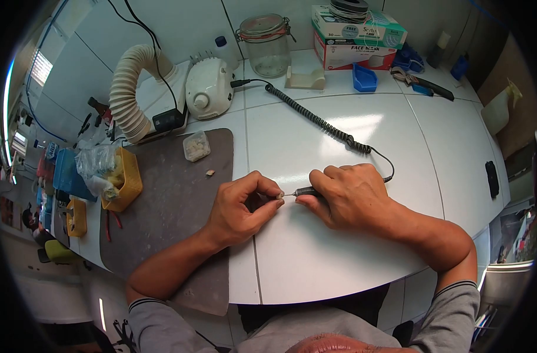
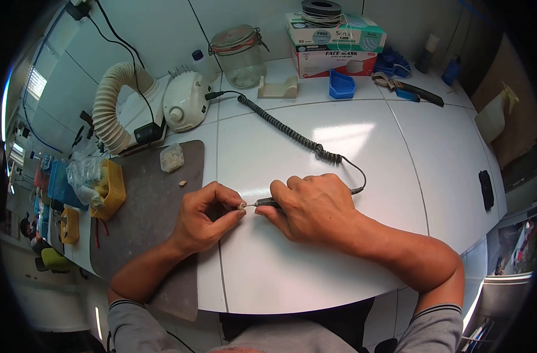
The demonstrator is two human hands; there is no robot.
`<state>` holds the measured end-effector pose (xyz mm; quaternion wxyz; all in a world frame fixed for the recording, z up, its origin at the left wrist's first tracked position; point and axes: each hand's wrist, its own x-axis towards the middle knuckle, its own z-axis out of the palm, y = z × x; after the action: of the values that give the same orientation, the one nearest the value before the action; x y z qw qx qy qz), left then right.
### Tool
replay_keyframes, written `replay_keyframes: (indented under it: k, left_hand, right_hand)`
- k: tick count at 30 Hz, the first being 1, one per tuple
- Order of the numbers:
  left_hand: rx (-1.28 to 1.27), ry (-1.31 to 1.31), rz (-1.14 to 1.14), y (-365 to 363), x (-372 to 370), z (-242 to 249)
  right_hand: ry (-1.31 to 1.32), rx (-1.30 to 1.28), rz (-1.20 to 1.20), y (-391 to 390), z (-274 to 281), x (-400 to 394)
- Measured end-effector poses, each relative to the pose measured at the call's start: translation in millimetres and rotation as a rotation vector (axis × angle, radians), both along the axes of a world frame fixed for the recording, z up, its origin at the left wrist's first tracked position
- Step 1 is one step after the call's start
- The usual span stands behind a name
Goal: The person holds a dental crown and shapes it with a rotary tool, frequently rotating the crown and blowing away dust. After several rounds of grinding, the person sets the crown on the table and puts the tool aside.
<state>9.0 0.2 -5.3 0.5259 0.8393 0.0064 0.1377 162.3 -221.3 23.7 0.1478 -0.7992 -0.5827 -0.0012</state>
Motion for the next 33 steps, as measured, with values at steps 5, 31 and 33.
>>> replay_keyframes:
  k: [5,31,33]
  left_hand:
    - [-0.002,0.017,-0.008,0.0,-0.1,0.2]
    - [0.002,0.021,-0.021,1.5,-0.5,0.9]
    - [-0.005,-0.004,-0.021,1.0,-0.1,-0.4]
  right_hand:
    - [0.003,-0.010,-0.002,0.1,-0.4,-0.1]
    - [-0.002,0.000,-0.008,-0.2,-3.0,0.2]
    - [0.006,-0.031,-0.032,-0.2,-1.0,-1.3]
